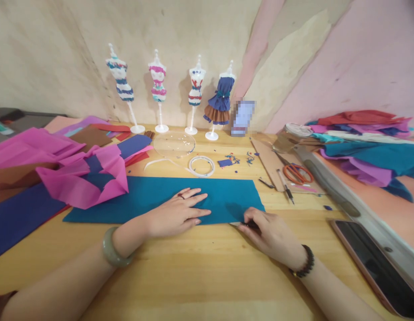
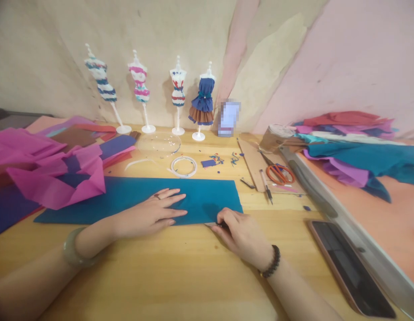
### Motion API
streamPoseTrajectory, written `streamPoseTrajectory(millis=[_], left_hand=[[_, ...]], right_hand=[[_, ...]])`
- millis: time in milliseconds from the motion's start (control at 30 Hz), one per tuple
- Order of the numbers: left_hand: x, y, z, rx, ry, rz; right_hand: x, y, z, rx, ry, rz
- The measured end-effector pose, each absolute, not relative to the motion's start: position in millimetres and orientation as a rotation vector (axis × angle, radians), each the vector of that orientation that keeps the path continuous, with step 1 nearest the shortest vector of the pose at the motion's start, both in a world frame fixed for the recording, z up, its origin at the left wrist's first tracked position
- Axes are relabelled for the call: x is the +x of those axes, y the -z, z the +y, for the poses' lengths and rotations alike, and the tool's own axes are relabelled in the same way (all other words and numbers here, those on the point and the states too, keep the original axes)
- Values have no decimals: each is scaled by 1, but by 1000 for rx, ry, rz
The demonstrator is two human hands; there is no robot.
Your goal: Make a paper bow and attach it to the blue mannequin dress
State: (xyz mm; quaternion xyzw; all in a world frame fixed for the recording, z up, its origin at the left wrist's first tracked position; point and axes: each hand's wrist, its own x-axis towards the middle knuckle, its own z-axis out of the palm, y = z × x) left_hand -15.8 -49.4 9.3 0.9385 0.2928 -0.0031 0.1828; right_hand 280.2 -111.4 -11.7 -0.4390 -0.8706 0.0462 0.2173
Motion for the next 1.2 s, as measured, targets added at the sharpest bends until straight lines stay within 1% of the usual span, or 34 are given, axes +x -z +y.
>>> streamPoseTrajectory(millis=[500,700,1200], left_hand=[[-16,-11,-50,2631,-32,817],[-16,-12,-50,2627,13,825],[-16,-11,-50,2630,-9,826]], right_hand=[[282,13,-115,-1271,-159,-2380],[281,10,-116,-1257,-176,-2331],[278,13,-113,-1271,-151,-2304]])
